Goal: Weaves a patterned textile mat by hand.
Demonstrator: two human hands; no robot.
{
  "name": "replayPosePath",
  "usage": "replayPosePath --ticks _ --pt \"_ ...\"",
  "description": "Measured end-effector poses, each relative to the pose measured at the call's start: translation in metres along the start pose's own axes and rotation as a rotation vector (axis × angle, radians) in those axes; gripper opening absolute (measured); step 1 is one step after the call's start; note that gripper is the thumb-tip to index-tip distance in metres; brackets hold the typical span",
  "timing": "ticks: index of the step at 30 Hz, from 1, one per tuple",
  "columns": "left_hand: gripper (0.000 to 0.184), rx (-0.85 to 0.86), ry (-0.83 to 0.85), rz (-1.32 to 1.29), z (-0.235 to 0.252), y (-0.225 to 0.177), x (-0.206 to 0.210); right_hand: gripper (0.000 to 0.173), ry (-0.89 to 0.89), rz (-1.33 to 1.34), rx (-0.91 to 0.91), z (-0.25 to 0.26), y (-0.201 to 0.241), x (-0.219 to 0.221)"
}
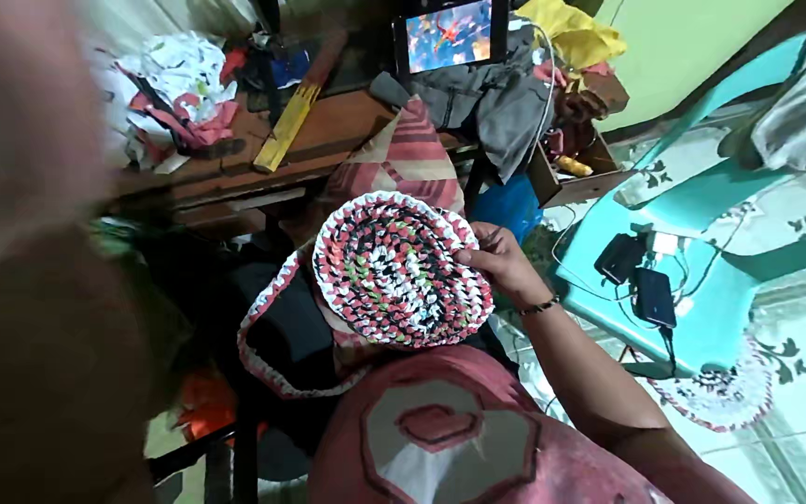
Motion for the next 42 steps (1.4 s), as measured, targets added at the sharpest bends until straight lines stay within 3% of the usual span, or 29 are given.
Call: replayPosePath --ticks 2,4,6,8,12,14,17,21,27,30,34,38,42 --pt "0.018 0.127 0.388 -0.103 0.1 -0.135 0.084 0.02 0.023 -0.008 -0.009 0.0 0.003 0.006" --pt "0.037 0.375 0.67 -0.127 0.131 -0.184 0.156 0.018 0.045 -0.011 -0.018 0.001 0.006 0.011" --pt "0.042 0.454 0.824 -0.054 0.126 -0.172 0.204 0.021 0.072 -0.005 -0.035 0.001 0.006 0.011" --pt "0.04 0.354 0.998 0.02 0.12 -0.154 0.231 0.031 0.117 0.0 -0.033 0.0 0.005 0.01" --pt "0.039 0.258 1.236 0.147 0.128 -0.151 0.248 0.033 0.147 0.016 -0.014 0.001 0.005 0.01" --pt "0.029 0.262 1.307 0.164 0.133 -0.157 0.252 0.03 0.151 0.03 -0.009 0.002 0.005 0.01" --pt "0.013 0.326 1.286 0.117 0.137 -0.168 0.254 0.029 0.115 0.05 0.011 0.002 0.002 0.009" --pt "0.008 0.35 1.191 0.091 0.138 -0.172 0.255 0.031 0.064 0.075 0.033 0.001 -0.002 0.007" --pt "0.032 0.221 1.182 -0.113 0.132 -0.157 0.248 0.025 0.006 0.047 0.044 0.003 0.003 0.009" --pt "0.023 0.143 1.051 -0.202 0.135 -0.151 0.234 0.025 0.015 -0.011 -0.006 0.017 0.019 0.011" --pt "0.024 -0.031 0.854 -0.429 0.137 -0.126 0.208 0.032 0.177 -0.208 -0.024 0.042 0.041 -0.002" --pt "0.022 -0.222 0.761 -0.626 0.11 -0.093 0.193 0.01 0.198 -0.219 0.047 0.051 0.046 -0.012" --pt "0.017 -0.31 0.734 -0.631 0.086 -0.072 0.194 0.006 0.277 -0.139 0.084 0.047 0.032 -0.002"
Point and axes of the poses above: each hand's wrist, its own z-axis towards the middle knuckle, its own x-axis out of the palm, y = z × x, the point moved 5 cm from there along z, towards the middle knuckle, and after that the axes turned 14 degrees about -x, right-handed, at the moved point
